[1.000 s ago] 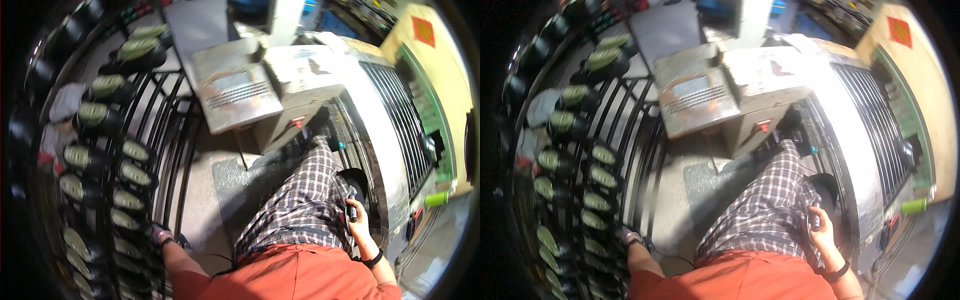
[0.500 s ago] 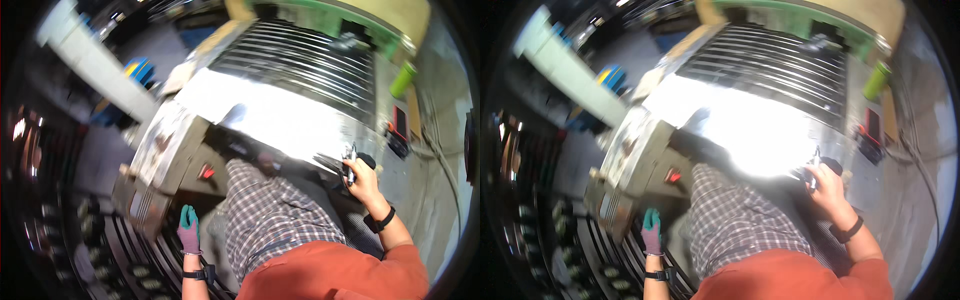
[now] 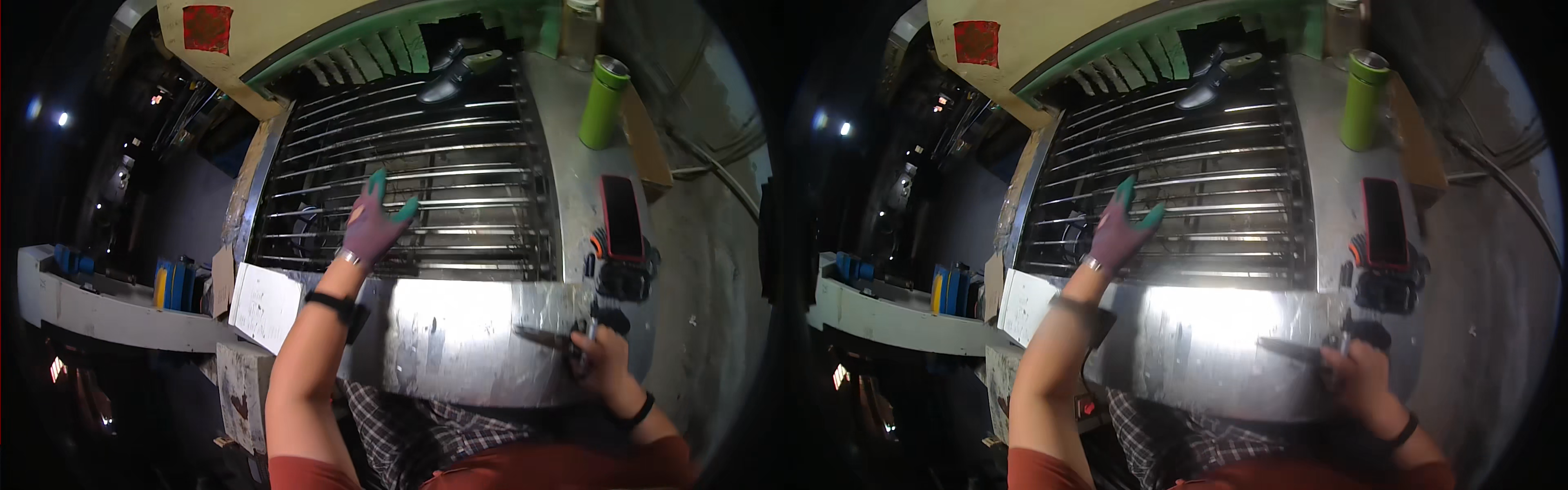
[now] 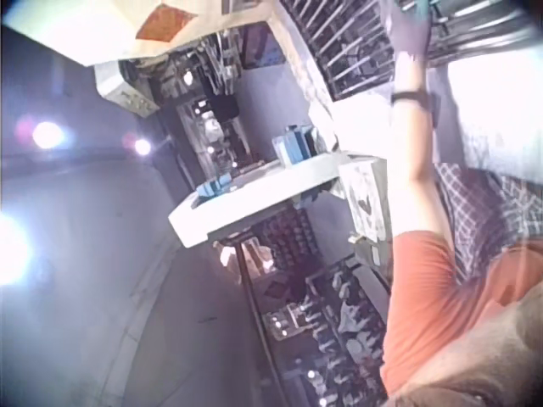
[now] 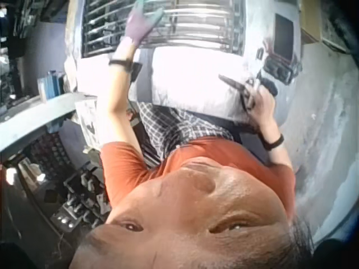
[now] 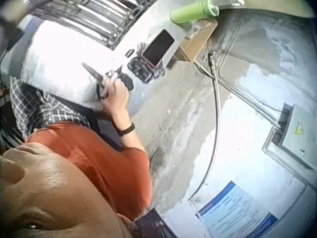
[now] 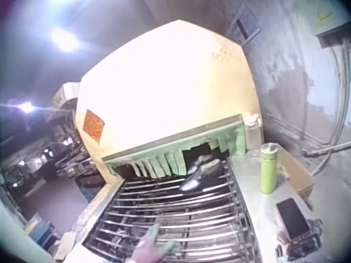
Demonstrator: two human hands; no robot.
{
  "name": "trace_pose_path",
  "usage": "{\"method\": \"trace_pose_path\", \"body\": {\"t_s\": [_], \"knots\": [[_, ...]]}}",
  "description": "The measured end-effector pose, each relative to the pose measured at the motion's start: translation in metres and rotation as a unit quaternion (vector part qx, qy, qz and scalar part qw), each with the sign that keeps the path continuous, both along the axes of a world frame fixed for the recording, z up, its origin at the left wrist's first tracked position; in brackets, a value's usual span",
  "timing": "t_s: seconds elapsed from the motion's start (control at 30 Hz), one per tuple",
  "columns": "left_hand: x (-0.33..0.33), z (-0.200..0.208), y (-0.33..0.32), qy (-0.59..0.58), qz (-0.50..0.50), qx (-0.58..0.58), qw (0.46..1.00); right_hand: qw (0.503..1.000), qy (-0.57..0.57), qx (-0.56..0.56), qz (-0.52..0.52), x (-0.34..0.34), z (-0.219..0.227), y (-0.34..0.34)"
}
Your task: The recorder is marking and trimming shoe components using a pen and scissors in an industrial setting.
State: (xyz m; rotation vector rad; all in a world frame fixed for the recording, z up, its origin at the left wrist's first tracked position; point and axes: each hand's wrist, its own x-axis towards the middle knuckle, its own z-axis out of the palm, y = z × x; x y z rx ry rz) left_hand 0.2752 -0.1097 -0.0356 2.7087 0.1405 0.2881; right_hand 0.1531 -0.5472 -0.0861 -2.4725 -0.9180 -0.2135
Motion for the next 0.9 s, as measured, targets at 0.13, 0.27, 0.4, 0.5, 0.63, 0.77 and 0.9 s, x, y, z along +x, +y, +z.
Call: {"method": "trace_pose_path", "body": {"t_s": [0.13, 0.27, 0.4, 0.5, 0.63, 0.77, 0.9], "knots": [[0.119, -0.02, 0.003, -0.019, -0.049, 0.065, 0.996, 0.998, 0.048, 0.028, 0.009, -0.011, -0.032, -0.025], [0.23, -0.028, -0.026, -0.022, -0.068, 0.13, 0.989, 0.672, 0.538, 0.34, -0.379, -0.038, -0.052, -0.044], [0.278, -0.034, -0.014, -0.042, -0.034, 0.217, 0.975, 0.955, 0.291, 0.035, -0.041, -0.01, -0.014, -0.037], [0.297, -0.048, -0.019, 0.078, 0.006, 0.245, 0.966, 0.858, 0.493, -0.042, -0.137, -0.027, -0.018, -0.056], [0.286, -0.052, -0.03, 0.035, -0.007, 0.259, 0.965, 0.943, 0.324, -0.038, -0.062, -0.003, 0.0, -0.03], [0.231, -0.023, -0.052, 0.155, 0.004, 0.09, 0.984, 0.984, 0.167, 0.025, 0.065, 0.006, -0.003, -0.029], [0.128, 0.017, -0.056, 0.173, 0.013, -0.076, 0.982, 0.996, -0.025, -0.068, -0.057, -0.02, -0.023, -0.022]]}}
